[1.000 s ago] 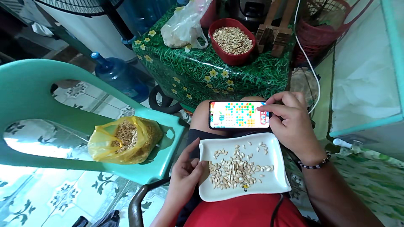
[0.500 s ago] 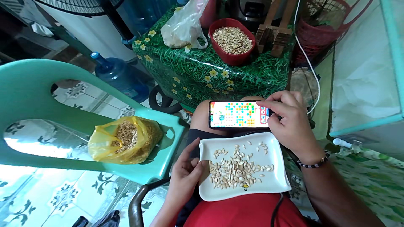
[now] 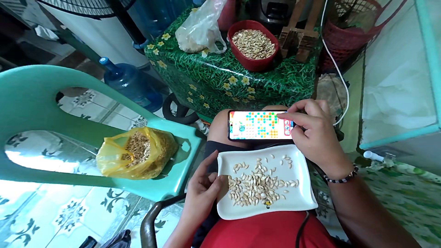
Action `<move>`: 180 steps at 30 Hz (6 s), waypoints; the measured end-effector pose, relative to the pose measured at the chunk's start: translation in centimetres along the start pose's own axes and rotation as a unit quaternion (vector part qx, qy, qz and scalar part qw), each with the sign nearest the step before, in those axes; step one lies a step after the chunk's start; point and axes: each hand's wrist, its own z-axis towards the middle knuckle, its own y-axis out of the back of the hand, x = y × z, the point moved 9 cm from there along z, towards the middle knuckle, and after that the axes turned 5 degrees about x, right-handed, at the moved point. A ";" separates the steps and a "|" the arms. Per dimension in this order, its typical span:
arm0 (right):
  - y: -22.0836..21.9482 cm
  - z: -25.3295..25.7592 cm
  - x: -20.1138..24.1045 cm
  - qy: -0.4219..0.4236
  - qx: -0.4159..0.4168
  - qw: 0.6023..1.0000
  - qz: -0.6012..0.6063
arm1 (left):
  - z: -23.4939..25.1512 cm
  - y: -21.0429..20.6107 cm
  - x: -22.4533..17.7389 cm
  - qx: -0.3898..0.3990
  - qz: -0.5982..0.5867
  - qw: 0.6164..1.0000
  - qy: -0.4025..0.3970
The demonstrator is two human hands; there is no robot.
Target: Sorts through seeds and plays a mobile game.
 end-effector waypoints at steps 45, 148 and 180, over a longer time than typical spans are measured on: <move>-0.6 0.9 0.8 0.006 0.011 1.000 -0.013 | -0.1 0.0 0.1 0.002 -0.005 1.000 -0.002; -1.0 0.6 1.8 0.065 0.055 0.995 -0.050 | -0.2 0.2 0.1 0.011 0.003 1.000 0.016; 1.0 -0.5 -0.4 0.005 -0.011 1.000 0.001 | -0.1 0.1 0.1 0.006 0.003 1.000 0.016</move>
